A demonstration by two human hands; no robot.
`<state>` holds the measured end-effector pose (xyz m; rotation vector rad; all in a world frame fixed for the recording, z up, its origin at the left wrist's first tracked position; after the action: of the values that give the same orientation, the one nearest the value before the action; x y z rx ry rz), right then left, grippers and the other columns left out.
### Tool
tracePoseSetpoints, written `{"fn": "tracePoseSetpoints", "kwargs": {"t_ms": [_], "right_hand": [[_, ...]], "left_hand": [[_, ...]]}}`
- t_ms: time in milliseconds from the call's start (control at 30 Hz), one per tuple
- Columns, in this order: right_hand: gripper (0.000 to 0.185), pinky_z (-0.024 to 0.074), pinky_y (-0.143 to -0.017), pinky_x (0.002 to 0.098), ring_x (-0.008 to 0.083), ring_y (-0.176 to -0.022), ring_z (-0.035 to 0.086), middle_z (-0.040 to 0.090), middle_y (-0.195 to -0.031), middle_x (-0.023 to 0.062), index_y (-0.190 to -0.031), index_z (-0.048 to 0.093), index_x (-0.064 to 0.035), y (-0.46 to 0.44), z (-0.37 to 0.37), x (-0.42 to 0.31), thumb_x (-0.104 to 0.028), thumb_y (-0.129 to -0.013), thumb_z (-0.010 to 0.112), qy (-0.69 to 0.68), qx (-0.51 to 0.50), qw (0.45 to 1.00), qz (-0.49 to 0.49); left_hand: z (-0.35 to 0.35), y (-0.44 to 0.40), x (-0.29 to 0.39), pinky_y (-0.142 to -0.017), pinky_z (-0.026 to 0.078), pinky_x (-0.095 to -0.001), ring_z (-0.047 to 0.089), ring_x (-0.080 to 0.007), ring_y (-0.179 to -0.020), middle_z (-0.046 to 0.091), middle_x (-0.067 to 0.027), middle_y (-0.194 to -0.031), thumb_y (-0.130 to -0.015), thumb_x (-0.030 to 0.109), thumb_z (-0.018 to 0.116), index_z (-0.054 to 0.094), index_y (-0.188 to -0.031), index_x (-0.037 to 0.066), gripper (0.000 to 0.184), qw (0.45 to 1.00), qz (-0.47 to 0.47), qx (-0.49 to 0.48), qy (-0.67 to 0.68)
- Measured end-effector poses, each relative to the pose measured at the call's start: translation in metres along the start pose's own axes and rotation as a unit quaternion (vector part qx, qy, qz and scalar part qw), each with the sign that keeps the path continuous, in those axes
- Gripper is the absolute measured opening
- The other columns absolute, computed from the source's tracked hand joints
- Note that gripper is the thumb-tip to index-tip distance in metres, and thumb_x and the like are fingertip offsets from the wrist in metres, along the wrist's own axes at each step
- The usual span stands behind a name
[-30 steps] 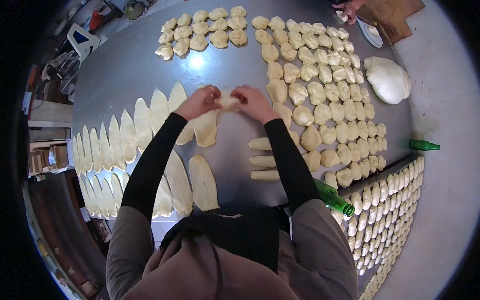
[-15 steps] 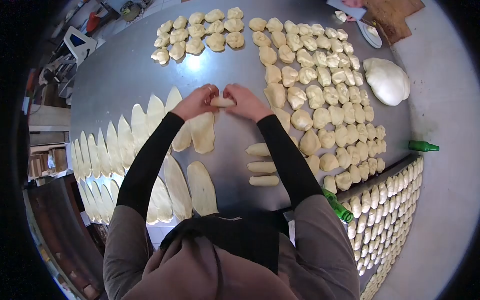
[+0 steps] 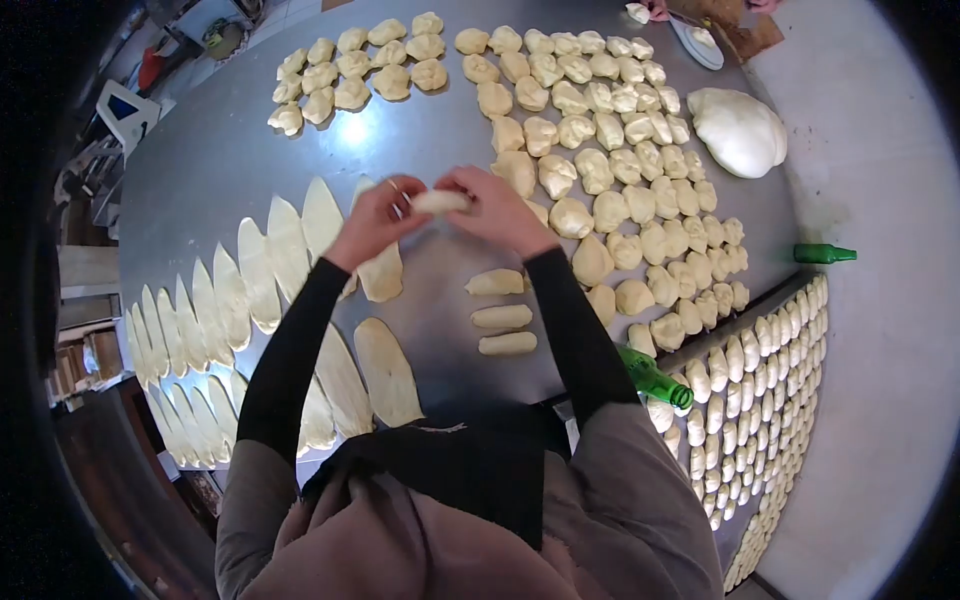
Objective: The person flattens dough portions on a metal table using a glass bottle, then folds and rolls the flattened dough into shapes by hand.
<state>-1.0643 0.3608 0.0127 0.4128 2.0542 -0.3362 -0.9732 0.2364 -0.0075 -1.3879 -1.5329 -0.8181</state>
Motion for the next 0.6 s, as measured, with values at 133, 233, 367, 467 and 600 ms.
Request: {"fn": "tracePoseSetpoints", "kwargs": {"t_ms": [133, 233, 367, 467, 600], "right_hand": [[0.036, 0.0443, -0.077, 0.0252, 0.0168, -0.084, 0.056, 0.061, -0.104, 0.0041, -0.110, 0.060, -0.0082, 0.064, -0.003, 0.004, -0.006, -0.075, 0.062, 0.109, -0.039, 0.992, 0.049], [0.036, 0.0446, -0.079, 0.0265, 0.0182, -0.088, 0.057, 0.060, -0.107, 0.0047, -0.112, 0.060, -0.0085, 0.084, -0.006, 0.008, -0.005, -0.076, 0.059, 0.136, 0.020, 0.989, 0.052], [0.038, 0.0449, -0.082, 0.0286, 0.0204, -0.093, 0.057, 0.059, -0.113, 0.0054, -0.115, 0.060, -0.0089, 0.107, 0.005, 0.026, -0.004, -0.078, 0.055, 0.151, 0.056, 0.986, 0.045], [0.039, 0.0448, -0.085, 0.0311, 0.0228, -0.099, 0.056, 0.056, -0.118, 0.0059, -0.117, 0.059, -0.0093, 0.102, 0.018, 0.036, -0.004, -0.079, 0.053, 0.165, 0.015, 0.986, -0.011], [0.038, 0.0442, -0.088, 0.0321, 0.0246, -0.104, 0.055, 0.055, -0.120, 0.0065, -0.116, 0.059, -0.0094, 0.104, 0.024, -0.028, -0.005, -0.080, 0.053, 0.239, 0.074, 0.966, -0.072]], "left_hand": [[0.069, 0.033, 0.012, -0.061, 0.046, -0.0261, 0.052, -0.0169, -0.065, 0.057, -0.0089, -0.095, -0.077, 0.008, 0.068, 0.058, -0.110, 0.002, 0.035, 0.999, 0.029, -0.029, 0.015], [0.071, 0.049, 0.018, -0.061, 0.045, -0.0256, 0.052, -0.0169, -0.065, 0.057, -0.0092, -0.095, -0.078, 0.009, 0.068, 0.057, -0.112, 0.002, 0.036, 1.000, 0.020, 0.001, -0.013], [0.036, 0.094, 0.044, -0.060, 0.044, -0.0239, 0.052, -0.0156, -0.064, 0.058, -0.0085, -0.094, -0.084, 0.013, 0.065, 0.055, -0.117, 0.001, 0.037, 0.997, -0.005, 0.075, -0.001], [0.020, 0.159, 0.045, -0.058, 0.043, -0.0225, 0.052, -0.0135, -0.061, 0.060, -0.0070, -0.092, -0.086, 0.014, 0.063, 0.056, -0.115, 0.001, 0.033, 0.986, -0.149, -0.033, 0.071], [0.022, 0.255, 0.043, -0.055, 0.042, -0.0224, 0.051, -0.0119, -0.057, 0.061, -0.0059, -0.081, -0.090, 0.014, 0.059, 0.060, -0.105, 0.000, 0.020, 0.961, -0.245, -0.103, 0.073]]}}
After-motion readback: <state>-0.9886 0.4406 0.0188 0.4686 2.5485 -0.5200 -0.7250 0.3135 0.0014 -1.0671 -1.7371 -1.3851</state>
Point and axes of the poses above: each hand's wrist, its own y-axis away from the middle knuckle, its own z-axis out of the palm, x = y × z, the point moved 7 cm from there along -y, towards the middle knuckle
